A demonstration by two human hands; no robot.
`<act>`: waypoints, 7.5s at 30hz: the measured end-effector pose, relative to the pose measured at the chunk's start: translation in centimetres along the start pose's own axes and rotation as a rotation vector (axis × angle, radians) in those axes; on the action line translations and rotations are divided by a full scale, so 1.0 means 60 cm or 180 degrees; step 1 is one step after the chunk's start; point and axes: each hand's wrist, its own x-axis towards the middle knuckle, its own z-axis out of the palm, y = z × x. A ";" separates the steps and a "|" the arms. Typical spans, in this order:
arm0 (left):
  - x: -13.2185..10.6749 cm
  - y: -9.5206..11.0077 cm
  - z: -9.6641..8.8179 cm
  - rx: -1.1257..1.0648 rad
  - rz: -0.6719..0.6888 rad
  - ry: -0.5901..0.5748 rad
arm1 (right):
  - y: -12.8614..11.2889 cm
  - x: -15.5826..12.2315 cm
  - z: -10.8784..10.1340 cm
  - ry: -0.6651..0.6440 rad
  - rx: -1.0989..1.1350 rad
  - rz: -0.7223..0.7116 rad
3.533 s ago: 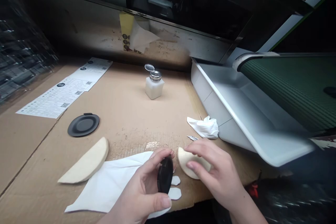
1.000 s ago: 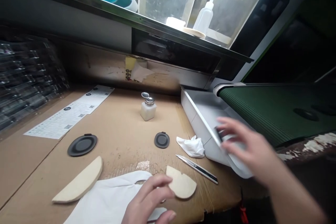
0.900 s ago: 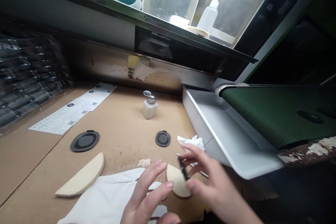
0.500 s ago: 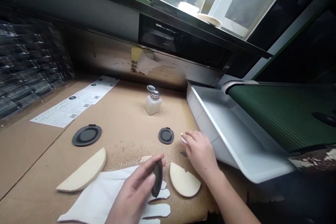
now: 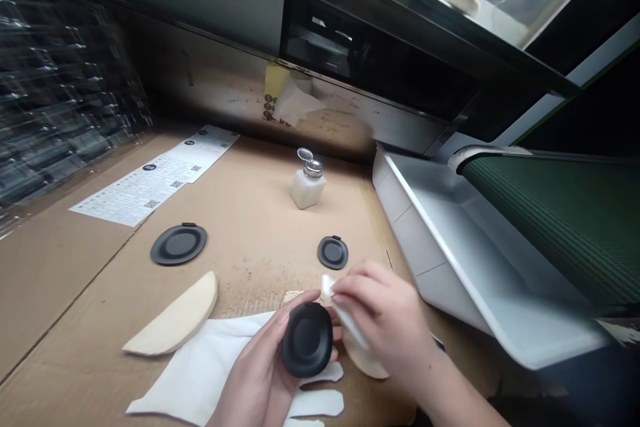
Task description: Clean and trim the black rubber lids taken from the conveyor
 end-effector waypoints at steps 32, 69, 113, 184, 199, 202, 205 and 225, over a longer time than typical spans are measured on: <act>-0.002 0.000 0.019 0.0209 0.0069 0.0436 | -0.008 -0.014 0.035 -0.0304 -0.1054 -0.0460; 0.008 0.003 -0.001 -0.0104 -0.0170 -0.0022 | 0.018 -0.124 -0.005 -0.0883 -0.0875 0.0489; 0.017 -0.006 -0.013 -0.0066 0.0113 -0.0033 | -0.004 -0.063 0.037 0.0130 -0.0870 -0.0775; 0.015 -0.008 -0.011 -0.0137 0.0123 -0.0140 | -0.045 -0.103 0.072 0.0281 -0.0334 -0.0691; 0.009 -0.005 -0.012 0.0354 0.0161 -0.0372 | -0.038 -0.040 0.018 -0.0998 -0.0116 -0.0257; 0.008 -0.005 -0.013 0.0367 0.0182 -0.0253 | -0.048 -0.042 0.038 -0.0700 0.0197 -0.0165; 0.011 -0.005 -0.010 0.0161 0.0129 -0.0265 | -0.050 -0.049 0.052 -0.0037 0.0405 -0.0025; 0.010 -0.011 -0.010 -0.0083 0.0026 0.0029 | -0.067 -0.032 0.121 0.1182 -0.0579 0.0012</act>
